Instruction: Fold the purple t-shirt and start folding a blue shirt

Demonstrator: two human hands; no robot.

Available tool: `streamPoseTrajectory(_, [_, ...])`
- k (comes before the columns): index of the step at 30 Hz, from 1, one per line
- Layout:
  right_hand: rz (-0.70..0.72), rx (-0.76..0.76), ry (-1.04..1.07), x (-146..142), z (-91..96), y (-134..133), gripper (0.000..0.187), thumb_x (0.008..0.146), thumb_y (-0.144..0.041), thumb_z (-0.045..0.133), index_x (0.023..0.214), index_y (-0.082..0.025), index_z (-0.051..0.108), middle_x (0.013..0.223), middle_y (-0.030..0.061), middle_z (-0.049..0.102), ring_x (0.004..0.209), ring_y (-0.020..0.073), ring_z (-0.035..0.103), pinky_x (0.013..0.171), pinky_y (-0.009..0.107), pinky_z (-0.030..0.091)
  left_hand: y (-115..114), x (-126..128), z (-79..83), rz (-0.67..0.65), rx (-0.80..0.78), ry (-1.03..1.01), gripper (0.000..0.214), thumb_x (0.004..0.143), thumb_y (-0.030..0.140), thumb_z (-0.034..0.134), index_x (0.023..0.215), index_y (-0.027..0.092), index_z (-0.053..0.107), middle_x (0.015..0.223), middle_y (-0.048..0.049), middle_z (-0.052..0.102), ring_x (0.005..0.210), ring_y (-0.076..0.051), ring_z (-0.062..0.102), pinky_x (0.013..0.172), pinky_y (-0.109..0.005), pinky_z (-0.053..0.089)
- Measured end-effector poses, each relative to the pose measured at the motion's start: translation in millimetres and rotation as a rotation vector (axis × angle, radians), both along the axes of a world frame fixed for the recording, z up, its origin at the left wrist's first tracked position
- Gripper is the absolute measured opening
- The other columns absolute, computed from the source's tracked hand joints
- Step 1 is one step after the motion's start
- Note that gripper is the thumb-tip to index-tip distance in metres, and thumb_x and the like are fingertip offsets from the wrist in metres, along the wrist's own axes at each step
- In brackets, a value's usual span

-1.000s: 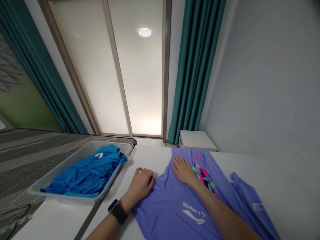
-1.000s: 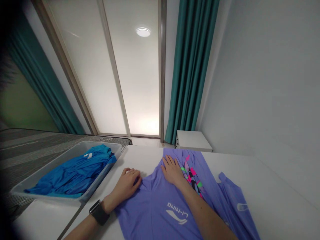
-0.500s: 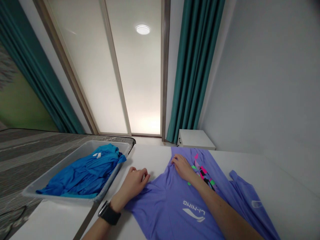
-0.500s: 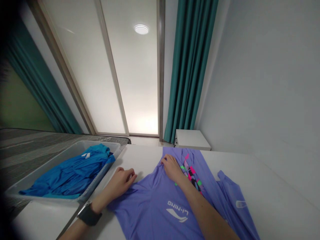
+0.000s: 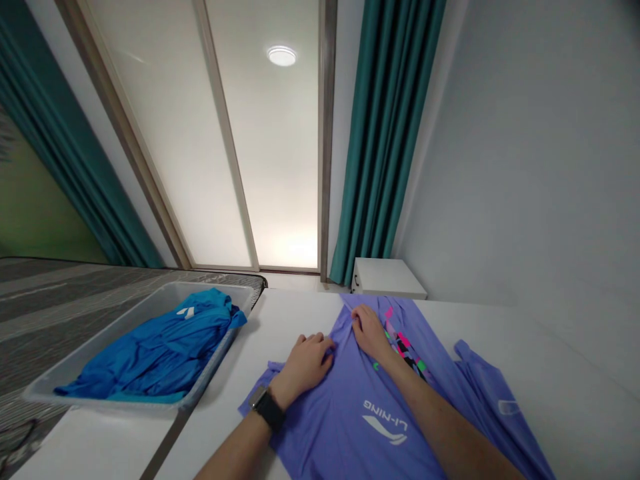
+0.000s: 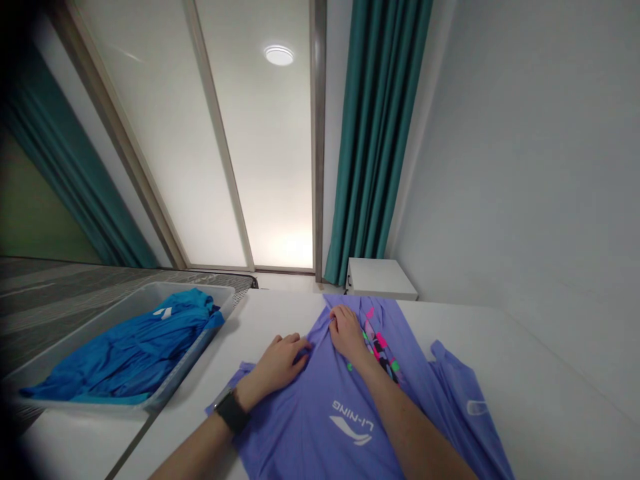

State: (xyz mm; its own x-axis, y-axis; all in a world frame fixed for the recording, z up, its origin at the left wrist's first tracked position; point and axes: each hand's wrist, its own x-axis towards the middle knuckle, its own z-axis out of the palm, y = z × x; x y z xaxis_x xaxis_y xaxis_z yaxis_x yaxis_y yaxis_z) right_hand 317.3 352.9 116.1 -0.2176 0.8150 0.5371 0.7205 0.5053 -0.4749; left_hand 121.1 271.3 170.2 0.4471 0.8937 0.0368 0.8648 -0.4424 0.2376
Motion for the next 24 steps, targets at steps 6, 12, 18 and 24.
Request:
streamPoseTrajectory(6, [-0.094,0.023,0.101,5.7,1.9,1.7,0.018,0.079,-0.013,0.031,0.075,-0.026,0.043,0.079,0.0036,0.050,0.081,0.0216,0.050,0.079,0.034,0.044,-5.8,-4.7,2.8,-0.059,-0.118,-0.092,0.020,0.088,0.022,0.047,0.084,0.022,0.067,0.084,-0.0032,0.073,0.080,-0.020,0.066,0.083,-0.032,0.042])
streamPoseTrajectory(12, [0.002,-0.009,0.071,1.8,3.9,-3.8,0.017,0.076,-0.012,0.035,0.076,-0.025,0.046,0.081,0.0039,0.053,0.081,0.0209,0.051,0.078,0.032,0.043,-5.9,-15.4,8.5,-0.132,-0.317,-0.177,0.026,0.086,0.027,0.049,0.068,0.018,0.065,0.063,0.0005,0.065,0.058,-0.012,0.052,0.060,-0.023,0.038])
streamPoseTrajectory(18, [0.065,-0.107,-0.072,-1.8,7.3,-0.7,0.028,0.086,-0.012,0.036,0.105,-0.021,0.055,0.096,0.0048,0.064,0.092,0.0195,0.058,0.087,0.031,0.042,6.0,-36.5,15.2,-0.070,-0.459,-0.290,0.025,0.091,0.032,0.043,0.096,0.018,0.064,0.062,0.0024,0.062,0.055,-0.013,0.057,0.056,-0.022,0.041])
streamPoseTrajectory(24, [-0.058,-0.179,-0.309,13.9,14.8,10.0,0.028,0.091,-0.013,0.038,0.101,-0.021,0.063,0.104,0.0058,0.067,0.102,0.0203,0.057,0.090,0.031,0.039,44.4,-17.2,17.1,0.049,-0.061,0.006,0.023,0.088,0.022,0.048,0.103,0.024,0.065,0.092,-0.0040,0.073,0.089,-0.021,0.067,0.079,-0.031,0.045])
